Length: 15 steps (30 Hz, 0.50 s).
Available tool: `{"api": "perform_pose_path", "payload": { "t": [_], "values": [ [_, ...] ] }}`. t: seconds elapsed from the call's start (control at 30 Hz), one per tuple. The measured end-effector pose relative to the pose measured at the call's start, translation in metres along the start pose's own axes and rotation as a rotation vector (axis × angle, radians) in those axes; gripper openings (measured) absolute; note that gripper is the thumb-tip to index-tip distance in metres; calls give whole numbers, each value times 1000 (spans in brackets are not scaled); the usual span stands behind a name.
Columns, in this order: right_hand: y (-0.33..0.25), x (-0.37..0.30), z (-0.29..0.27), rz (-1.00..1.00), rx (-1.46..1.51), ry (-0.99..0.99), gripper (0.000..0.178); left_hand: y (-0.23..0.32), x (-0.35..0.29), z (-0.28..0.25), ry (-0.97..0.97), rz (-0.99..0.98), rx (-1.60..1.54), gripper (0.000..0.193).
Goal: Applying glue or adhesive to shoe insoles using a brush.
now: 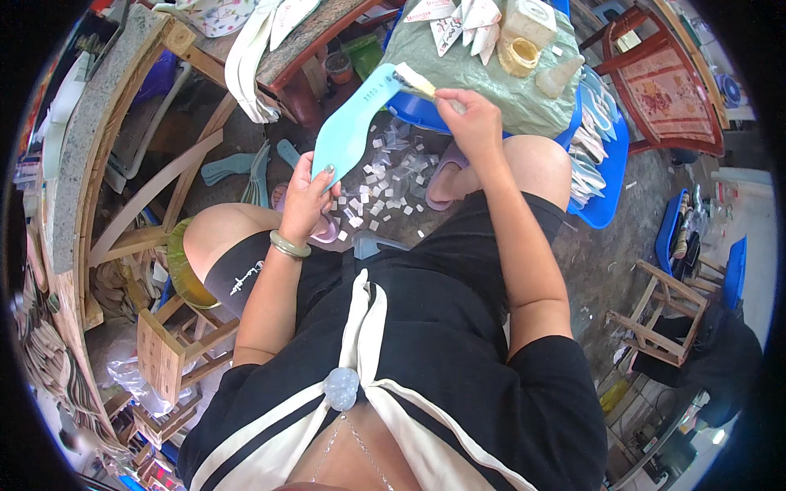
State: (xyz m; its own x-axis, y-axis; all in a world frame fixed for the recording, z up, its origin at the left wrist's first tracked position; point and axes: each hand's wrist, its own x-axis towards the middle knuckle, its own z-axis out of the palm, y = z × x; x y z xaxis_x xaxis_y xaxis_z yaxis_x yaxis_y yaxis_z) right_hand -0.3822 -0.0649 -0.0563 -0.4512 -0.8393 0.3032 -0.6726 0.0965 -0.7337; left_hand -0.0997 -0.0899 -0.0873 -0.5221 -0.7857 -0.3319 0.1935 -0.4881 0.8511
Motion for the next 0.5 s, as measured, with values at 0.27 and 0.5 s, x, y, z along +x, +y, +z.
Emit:
{"api": "perform_pose_path", "payload": {
  "t": [0.27,0.5],
  "values": [
    [-6,44,-39,-243,-47,-411,16,-5,1,-2,-65,-62,108,22],
    [-29,28,-14,-514,64,-680,16,-10,4,3,-30,-94,202,17]
  ]
}}
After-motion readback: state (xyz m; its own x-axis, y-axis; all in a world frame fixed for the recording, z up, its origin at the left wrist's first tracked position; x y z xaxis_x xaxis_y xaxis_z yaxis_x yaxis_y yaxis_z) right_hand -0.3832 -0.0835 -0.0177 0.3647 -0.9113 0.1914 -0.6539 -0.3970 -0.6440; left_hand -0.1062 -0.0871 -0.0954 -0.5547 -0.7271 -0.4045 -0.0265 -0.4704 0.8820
